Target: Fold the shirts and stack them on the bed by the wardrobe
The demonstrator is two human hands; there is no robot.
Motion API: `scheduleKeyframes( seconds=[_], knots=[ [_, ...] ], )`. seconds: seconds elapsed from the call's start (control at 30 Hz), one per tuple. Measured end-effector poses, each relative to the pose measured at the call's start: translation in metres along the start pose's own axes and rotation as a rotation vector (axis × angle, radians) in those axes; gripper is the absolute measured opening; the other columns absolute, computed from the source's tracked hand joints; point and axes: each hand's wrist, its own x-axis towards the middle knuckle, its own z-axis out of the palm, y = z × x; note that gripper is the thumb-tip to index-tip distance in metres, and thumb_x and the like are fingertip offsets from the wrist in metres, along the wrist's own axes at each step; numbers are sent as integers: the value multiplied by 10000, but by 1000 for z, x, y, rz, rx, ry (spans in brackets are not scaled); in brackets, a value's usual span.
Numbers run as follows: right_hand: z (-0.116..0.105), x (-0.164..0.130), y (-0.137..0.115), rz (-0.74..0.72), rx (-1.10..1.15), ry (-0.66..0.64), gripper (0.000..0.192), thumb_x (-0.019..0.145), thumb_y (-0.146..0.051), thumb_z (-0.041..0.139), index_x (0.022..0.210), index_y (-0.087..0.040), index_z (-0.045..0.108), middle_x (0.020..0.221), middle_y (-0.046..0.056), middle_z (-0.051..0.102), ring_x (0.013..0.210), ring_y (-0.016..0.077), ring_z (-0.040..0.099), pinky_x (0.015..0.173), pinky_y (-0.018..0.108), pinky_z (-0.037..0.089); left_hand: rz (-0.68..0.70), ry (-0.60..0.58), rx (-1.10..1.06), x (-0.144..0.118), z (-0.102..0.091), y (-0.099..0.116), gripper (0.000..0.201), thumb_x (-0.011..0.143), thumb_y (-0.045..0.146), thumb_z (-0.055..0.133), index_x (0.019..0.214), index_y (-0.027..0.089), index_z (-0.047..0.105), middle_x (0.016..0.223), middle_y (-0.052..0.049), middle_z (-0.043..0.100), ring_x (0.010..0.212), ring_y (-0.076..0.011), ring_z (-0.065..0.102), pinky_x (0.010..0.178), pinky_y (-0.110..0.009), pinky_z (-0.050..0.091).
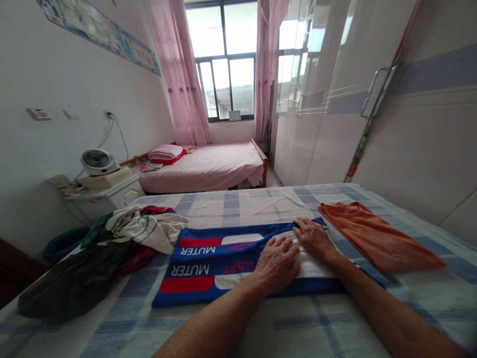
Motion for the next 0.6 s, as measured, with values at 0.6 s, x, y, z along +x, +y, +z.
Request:
scheduleKeyframes(
  seconds=[0.6],
  knots=[
    [2, 0, 1, 5, 16, 22, 265, 855, -191, 397, 973, -176, 633, 1232, 107, 577, 1193, 217, 465, 944, 352, 365, -3, 2, 4, 0, 1, 0, 270, 873, 339, 443, 1101, 230, 538, 1183, -46, 542, 1166, -207, 435, 1037, -382, 317]
  ],
)
